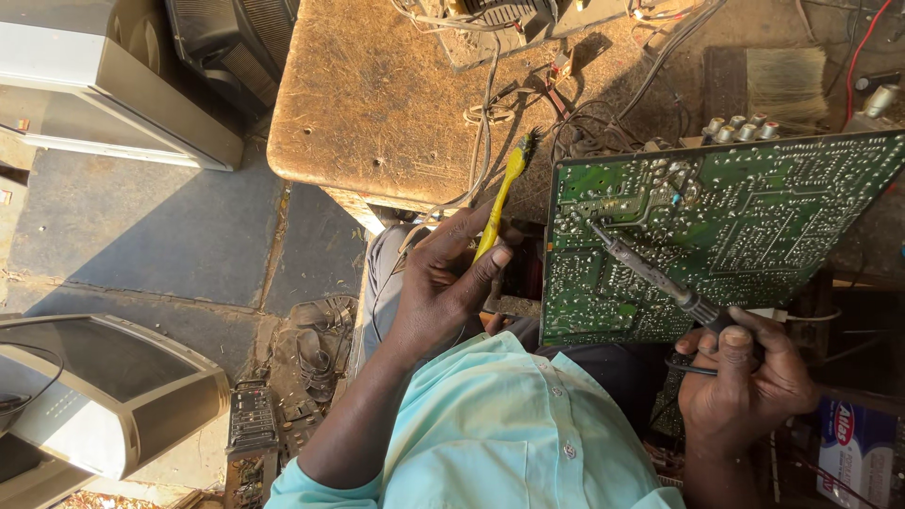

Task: The person sits on the floor of a repair workshop holding a large green circuit board propped against a wooden table. They hold the board steady with one hand while using a soldering iron in the other hand to solder joints on the board, repositioning the board and continuing to solder different areas throughout the clip.

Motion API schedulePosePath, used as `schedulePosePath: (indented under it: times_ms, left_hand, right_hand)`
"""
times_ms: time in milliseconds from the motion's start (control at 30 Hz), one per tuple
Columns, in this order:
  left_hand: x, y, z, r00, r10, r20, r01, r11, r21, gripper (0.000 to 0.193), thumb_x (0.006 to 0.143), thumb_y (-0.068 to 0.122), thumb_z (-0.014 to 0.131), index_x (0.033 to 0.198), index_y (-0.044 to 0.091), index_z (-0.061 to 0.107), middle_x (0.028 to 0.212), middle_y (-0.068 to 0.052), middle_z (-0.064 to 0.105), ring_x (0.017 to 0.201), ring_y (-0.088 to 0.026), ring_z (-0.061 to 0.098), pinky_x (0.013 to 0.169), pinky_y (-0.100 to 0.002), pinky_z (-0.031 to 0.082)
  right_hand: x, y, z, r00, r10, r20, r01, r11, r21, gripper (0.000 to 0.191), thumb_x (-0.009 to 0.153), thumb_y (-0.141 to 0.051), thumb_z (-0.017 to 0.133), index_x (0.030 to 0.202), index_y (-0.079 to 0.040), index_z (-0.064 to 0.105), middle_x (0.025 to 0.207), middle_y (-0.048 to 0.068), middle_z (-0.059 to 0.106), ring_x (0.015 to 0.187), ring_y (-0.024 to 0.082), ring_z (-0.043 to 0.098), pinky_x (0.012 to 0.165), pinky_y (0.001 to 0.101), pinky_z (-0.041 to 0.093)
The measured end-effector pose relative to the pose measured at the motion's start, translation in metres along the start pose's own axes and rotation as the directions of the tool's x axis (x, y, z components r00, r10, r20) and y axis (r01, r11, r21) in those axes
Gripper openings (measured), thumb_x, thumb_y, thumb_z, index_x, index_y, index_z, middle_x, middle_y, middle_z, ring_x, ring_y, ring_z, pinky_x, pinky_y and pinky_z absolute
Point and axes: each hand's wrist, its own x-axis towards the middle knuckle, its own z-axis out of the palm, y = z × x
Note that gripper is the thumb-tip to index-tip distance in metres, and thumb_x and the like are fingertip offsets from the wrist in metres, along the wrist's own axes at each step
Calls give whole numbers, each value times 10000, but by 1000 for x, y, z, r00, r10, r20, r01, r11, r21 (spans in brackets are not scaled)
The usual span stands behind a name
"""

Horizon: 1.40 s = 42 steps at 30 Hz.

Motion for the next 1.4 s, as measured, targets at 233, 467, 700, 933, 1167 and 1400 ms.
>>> schedulePosePath:
  times_ms: [233,467,700,933,1167,1400]
  left_hand:
    - [2,6,4,999,32,29,-31,999,-18,433,1051,55,672,1472,-1,586,1290,-30,614,1083,-53,609,917,-217,545]
    - [1,3,5,995,-96,-21,93,987,-128,399,1026,53,668,1419,1,624,1273,-37,668,762,-10,554,603,-188,448]
    - [5,0,6,992,-125,-28,117,972,-204,432,1036,71,659,1459,22,589,1266,-44,720,725,4,536,596,-183,434]
    - [6,4,9,989,-146,-26,140,974,-177,471,1021,74,651,1480,35,558,1263,-41,726,637,10,504,546,-180,423]
    - [9,1,14,998,-61,2,61,983,-174,455,1027,32,642,1474,14,562,1325,-63,707,1076,-34,658,911,-197,562]
    - [7,-5,13,993,-109,-37,103,987,-127,491,1023,57,682,1501,30,573,1136,-30,732,818,-4,579,664,-176,474]
  right_hand:
    - [-2,0,-4,1000,8,-13,-8,1000,-1,149,1161,-47,680,1106,91,669,876,127,640,714,146,649,625,374,614]
    - [-3,4,-13,1000,2,-5,-1,1000,20,141,1177,-57,686,1133,76,676,909,145,657,717,173,664,639,390,619]
    - [-1,5,-21,999,-11,33,12,998,-54,172,1182,-84,673,1155,86,666,933,174,675,751,207,705,662,405,636]
    - [8,5,-23,994,-41,100,48,997,-67,174,1187,-87,660,1159,83,633,897,208,676,777,233,727,692,425,651]
    - [14,7,-22,990,-53,128,63,995,-78,175,1212,-79,645,1154,85,624,863,215,677,776,233,728,703,438,665]
    - [10,8,-27,997,-33,76,41,994,-104,203,1214,-111,672,1169,86,652,846,207,661,753,231,719,683,440,648]
